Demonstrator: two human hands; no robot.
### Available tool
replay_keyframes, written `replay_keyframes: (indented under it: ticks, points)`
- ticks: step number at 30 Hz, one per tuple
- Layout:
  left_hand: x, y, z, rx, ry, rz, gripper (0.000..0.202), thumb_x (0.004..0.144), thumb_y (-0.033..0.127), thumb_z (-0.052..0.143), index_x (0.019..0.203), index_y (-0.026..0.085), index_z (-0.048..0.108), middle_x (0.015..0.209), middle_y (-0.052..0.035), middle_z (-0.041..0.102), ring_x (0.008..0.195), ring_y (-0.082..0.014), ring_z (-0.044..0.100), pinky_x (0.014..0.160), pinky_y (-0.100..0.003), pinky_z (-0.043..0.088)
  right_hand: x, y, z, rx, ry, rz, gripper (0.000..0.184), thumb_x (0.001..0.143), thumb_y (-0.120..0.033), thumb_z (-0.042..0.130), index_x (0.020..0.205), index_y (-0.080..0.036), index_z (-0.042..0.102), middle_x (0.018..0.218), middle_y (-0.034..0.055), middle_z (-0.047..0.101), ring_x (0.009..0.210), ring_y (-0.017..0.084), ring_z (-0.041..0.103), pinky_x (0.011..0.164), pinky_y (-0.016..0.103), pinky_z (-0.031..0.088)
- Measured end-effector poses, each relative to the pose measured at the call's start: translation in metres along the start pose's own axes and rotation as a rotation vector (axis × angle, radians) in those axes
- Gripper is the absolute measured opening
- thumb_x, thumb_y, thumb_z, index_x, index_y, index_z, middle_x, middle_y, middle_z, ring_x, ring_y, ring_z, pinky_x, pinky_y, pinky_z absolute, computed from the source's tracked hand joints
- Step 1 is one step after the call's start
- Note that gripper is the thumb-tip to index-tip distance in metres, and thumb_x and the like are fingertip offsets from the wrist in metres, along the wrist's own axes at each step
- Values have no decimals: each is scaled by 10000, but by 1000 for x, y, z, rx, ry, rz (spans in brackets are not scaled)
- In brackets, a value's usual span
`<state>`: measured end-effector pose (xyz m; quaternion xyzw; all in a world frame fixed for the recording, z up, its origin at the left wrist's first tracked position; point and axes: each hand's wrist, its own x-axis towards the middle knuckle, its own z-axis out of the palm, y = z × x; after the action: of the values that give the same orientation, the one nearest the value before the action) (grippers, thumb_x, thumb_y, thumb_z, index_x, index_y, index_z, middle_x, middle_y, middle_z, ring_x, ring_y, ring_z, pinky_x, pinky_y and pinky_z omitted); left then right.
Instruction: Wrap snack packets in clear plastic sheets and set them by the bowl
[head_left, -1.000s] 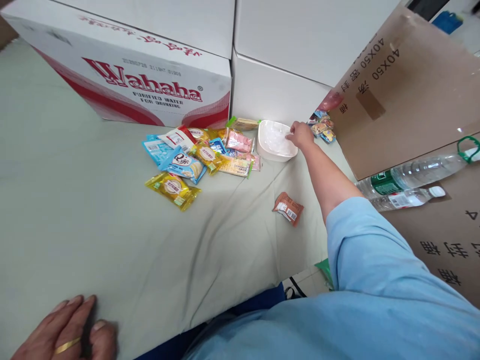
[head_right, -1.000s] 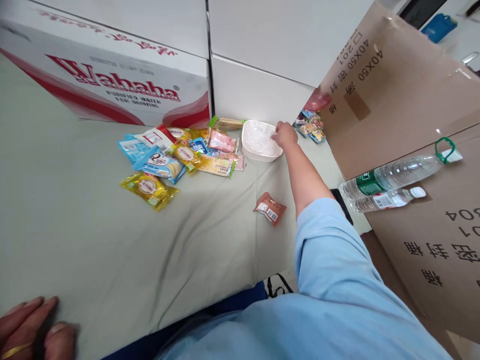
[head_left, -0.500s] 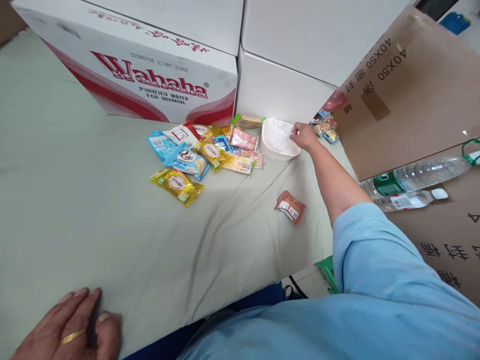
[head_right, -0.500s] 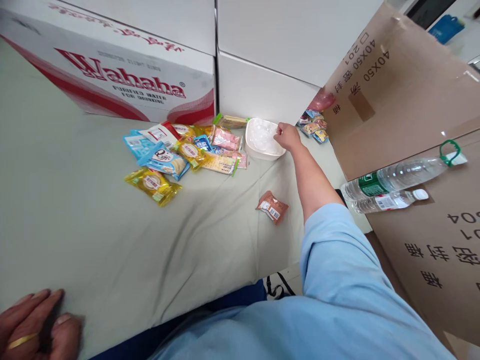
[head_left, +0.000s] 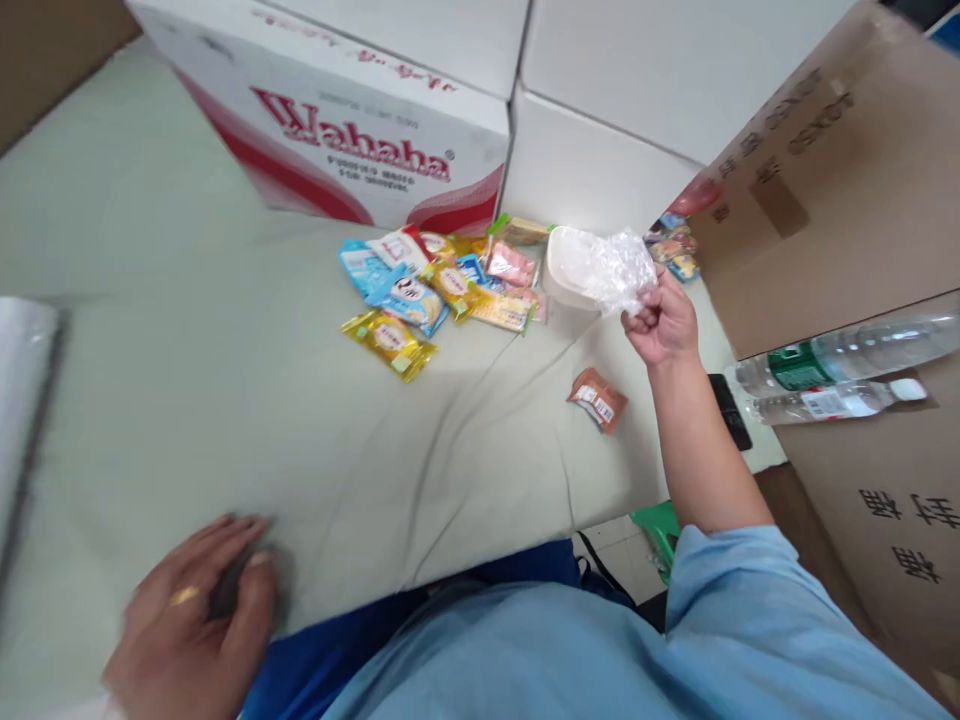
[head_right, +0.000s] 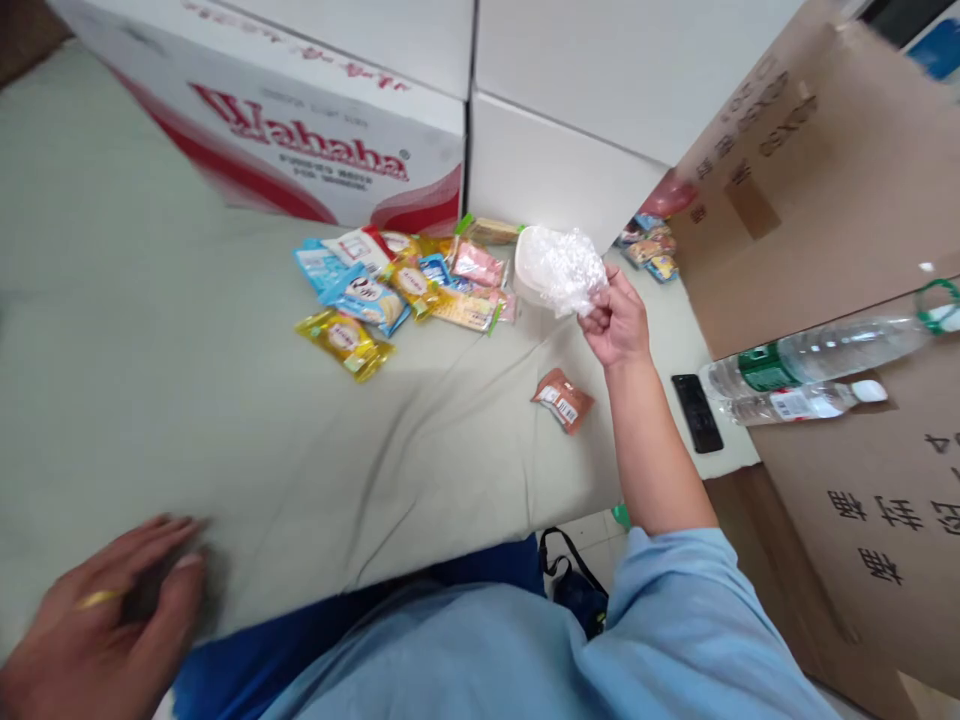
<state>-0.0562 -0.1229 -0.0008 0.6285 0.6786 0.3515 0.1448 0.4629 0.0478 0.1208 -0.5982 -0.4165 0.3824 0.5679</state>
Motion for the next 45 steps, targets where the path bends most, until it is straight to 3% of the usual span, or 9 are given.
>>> replay_keyframes:
  ticks: [5, 9, 12, 17, 20, 26, 34, 38, 45]
  points:
    - [10, 77, 12, -548, -308, -367, 397, 955, 588, 676, 1082, 223, 768, 1014, -56, 757, 821, -186, 693, 722, -313, 561, -122, 40, 88, 223, -227, 290, 377, 739, -315, 686, 1112, -362, 656, 715, -73, 519, 447, 74, 190, 412, 238, 224]
    - [27, 115, 48, -1151, -652, -620, 663, 797, 748, 793, 1139, 185, 720, 1147, -111, 717, 871, -199, 690, 575, -256, 496, -183, 53, 135, 399, -382, 534, 347, 666, -296, 739, 1004, -324, 663, 724, -76, 551, 448, 59, 150, 415, 231, 147]
    - [30, 127, 68, -1246, -586, -597, 486, 731, 574, 921, 891, 185, 677, 874, -15, 654, 761, -136, 596, 648, -251, 484, -203, 55, 142, 311, -440, 604, 363, 687, -352, 782, 1036, -316, 687, 702, -71, 519, 451, 72, 212, 428, 243, 173]
    - [18, 130, 86, -1101, -401, -492, 362, 782, 467, 882, 811, 186, 657, 774, 20, 629, 745, -126, 540, 747, -265, 450, -216, 45, 133, -230, -228, 162, 399, 785, -458, 820, 1159, -395, 694, 1201, 48, 685, 754, 198, 581, 668, 390, 522]
    - [11, 132, 85, -1065, -426, -448, 372, 801, 506, 870, 862, 187, 688, 849, -6, 685, 814, -155, 588, 800, -288, 469, -221, 45, 136, -315, -323, 30, 383, 744, -425, 884, 1094, -424, 728, 1261, 52, 701, 1112, 294, 640, 886, 466, 556]
    - [8, 124, 76, -1128, -423, -520, 521, 735, 628, 920, 831, 180, 672, 783, 8, 655, 731, -124, 551, 714, -265, 439, -217, 59, 139, -14, -431, 278, 146, 825, -442, 835, 899, -338, 763, 884, 4, 711, 825, 212, 636, 769, 376, 523]
    - [0, 113, 75, -1138, -390, -525, 533, 712, 636, 936, 777, 189, 653, 747, 18, 642, 709, -121, 554, 684, -254, 444, -224, 63, 149, -45, -523, 239, 423, 722, -522, 931, 945, -240, 707, 941, 11, 701, 864, 170, 620, 774, 305, 513]
    - [0, 109, 72, -1179, -524, -479, 439, 714, 515, 969, 877, 192, 720, 903, -16, 724, 854, -155, 639, 794, -270, 496, -226, 65, 153, 1, -475, 286, 423, 747, -555, 917, 874, -221, 692, 790, -17, 668, 744, 137, 580, 713, 280, 472]
    - [12, 109, 57, -1286, -460, -618, 433, 681, 432, 980, 823, 189, 652, 919, -27, 737, 803, -125, 614, 747, -241, 484, -211, 56, 137, 115, -456, 406, 457, 648, -526, 983, 809, -215, 690, 718, -44, 630, 668, 113, 529, 672, 261, 442]
